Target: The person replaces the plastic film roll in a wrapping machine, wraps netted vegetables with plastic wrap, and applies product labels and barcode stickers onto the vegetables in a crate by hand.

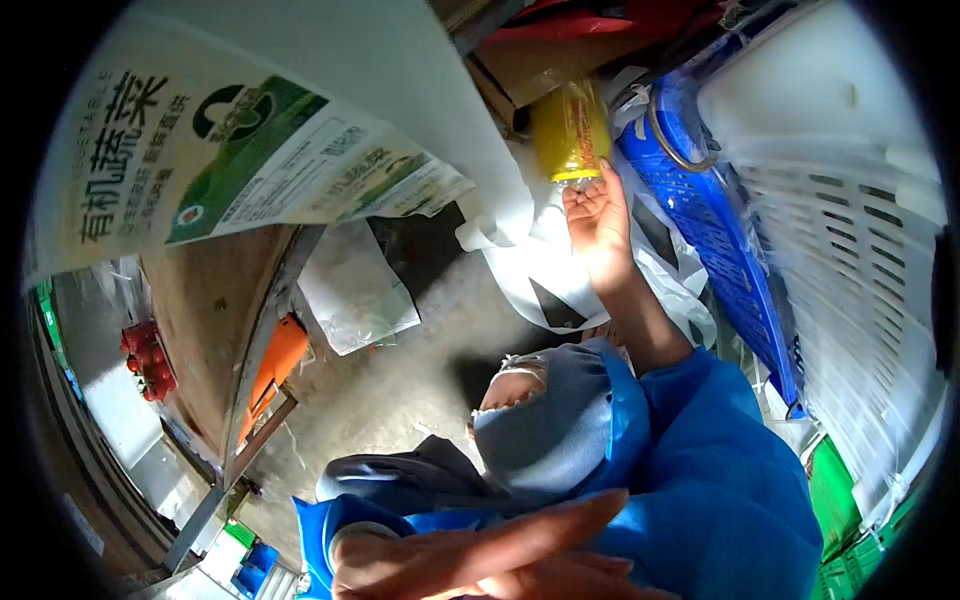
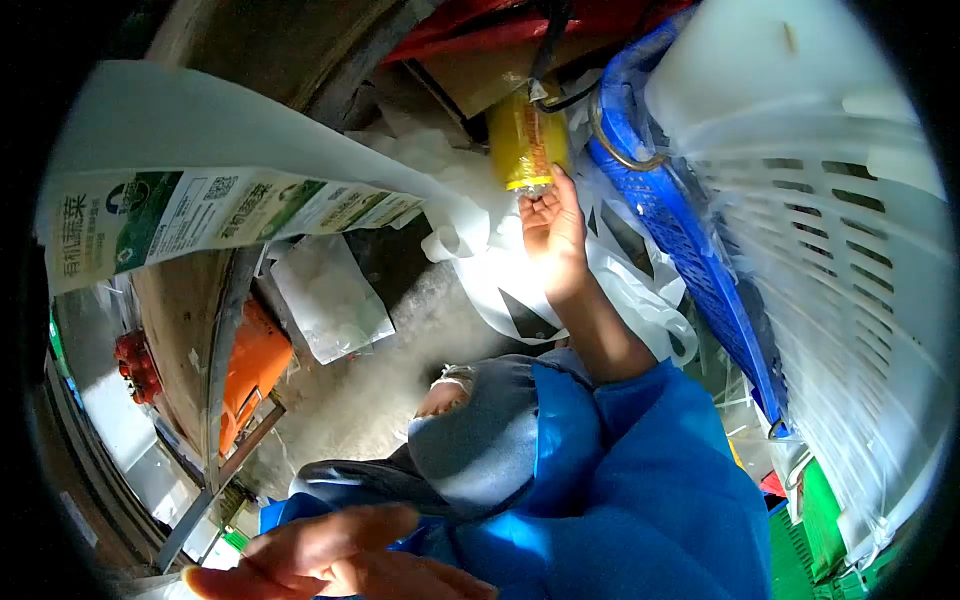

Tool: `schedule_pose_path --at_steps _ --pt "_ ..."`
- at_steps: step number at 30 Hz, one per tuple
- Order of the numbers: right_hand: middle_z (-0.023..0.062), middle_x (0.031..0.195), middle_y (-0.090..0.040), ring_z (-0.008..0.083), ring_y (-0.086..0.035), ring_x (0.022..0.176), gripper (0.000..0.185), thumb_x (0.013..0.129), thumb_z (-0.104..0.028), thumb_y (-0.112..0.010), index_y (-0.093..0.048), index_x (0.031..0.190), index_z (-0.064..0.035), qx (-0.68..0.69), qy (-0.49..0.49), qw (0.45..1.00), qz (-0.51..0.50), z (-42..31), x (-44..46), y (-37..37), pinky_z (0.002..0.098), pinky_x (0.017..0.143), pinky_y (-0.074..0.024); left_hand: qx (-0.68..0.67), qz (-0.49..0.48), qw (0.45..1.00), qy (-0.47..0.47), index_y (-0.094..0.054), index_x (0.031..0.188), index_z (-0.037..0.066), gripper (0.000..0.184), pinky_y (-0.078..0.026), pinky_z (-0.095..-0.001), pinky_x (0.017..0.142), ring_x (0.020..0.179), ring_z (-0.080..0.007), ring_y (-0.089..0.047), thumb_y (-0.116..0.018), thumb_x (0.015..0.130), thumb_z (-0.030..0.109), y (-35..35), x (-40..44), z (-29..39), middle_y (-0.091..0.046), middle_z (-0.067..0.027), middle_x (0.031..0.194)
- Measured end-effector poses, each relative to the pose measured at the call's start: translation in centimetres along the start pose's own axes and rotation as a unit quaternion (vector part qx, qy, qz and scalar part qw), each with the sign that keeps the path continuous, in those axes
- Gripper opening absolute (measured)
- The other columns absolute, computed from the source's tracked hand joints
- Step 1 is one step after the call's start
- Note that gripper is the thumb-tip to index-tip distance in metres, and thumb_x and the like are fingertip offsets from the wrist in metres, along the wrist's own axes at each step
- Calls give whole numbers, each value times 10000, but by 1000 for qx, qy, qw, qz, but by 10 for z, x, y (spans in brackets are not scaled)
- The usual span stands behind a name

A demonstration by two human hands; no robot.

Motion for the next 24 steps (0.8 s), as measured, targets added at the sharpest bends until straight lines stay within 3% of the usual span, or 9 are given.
schedule_pose_path --at_steps 1,4,6,11,13,16,20,23,24 --pt "24 975 -671 146 -607 861 295 876 -299 -734 -633 1070 -101 9 -23 1000 -19 1 9 16 280 764 -472 26 5 999 30 -145 1552 82 923 -402 -660 1009 1287 -576 -383 -494 913 650 0 -2 9 64 -307 1560" --pt "-16 971 -678 133 -611 854 285 894 -328 -705 -636 1080 -124 -3 -52 998 -18 5 38 37 273 728 -471 76 191 977 49 -329 1470 16 835 -462 -604 957 1162 -523 -534 -501 926 626 -22 -25 13 -302 -333 1419" --pt "-7 1004 -689 139 -612 843 250 907 -310 -680 -642 1060 -116 -10 -41 999 10 4 39 16 276 709 -460 89 284 943 147 -338 1437 -10 863 -406 -606 994 1142 -505 -554 -403 937 690 -14 7 22 -502 -329 1305" --pt "-64 791 -593 48 -477 588 182 900 -284 -683 -634 1001 -141 -58 -9 998 10 -20 9 17 210 516 -358 160 363 901 177 -490 1294 35 503 -469 -398 939 1018 -269 -615 -442 1025 457 87 -12 27 -627 -161 1144" --pt "-80 700 -523 28 -323 437 163 901 -244 -686 -621 1001 -134 -159 9 987 15 -36 -45 39 204 387 -212 127 428 877 178 -532 1177 30 314 -477 -335 889 930 -199 -607 -508 1018 300 123 -41 14 -636 -139 1059" --pt "-23 728 -595 12 -370 446 217 892 -183 -694 -632 1074 -80 -280 64 954 84 -61 -126 30 199 388 -229 163 435 850 246 -566 1111 59 223 -485 -328 876 914 -179 -601 -529 1008 253 150 -60 -4 -643 -84 1010" --pt "13 759 -675 36 -547 587 195 808 -99 -717 -707 973 5 -534 158 829 59 -104 -185 21 220 485 -374 200 414 832 312 -587 1146 30 253 -493 -305 861 877 -173 -629 -555 992 229 182 -67 -35 -667 -83 1012" --pt "55 816 -722 88 -627 686 266 780 -102 -740 -702 990 58 -697 235 677 -36 -124 -212 -14 258 622 -487 235 406 814 342 -580 1207 23 344 -490 -317 883 933 -185 -631 -534 1012 302 198 -65 -58 -653 -77 1078" --pt "60 806 -722 88 -627 681 271 778 -109 -744 -702 989 57 -742 233 627 -48 -127 -219 -26 258 620 -488 245 403 809 349 -559 1241 24 477 -491 -341 893 940 -194 -630 -519 1005 436 206 -63 -68 -647 -70 1084"
Point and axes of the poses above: each hand's wrist, its own x-axis towards the middle knuckle, its own y-axis out of the back of the hand, z = x × y, the point moved 2 cm from there along x, towards the middle knuckle
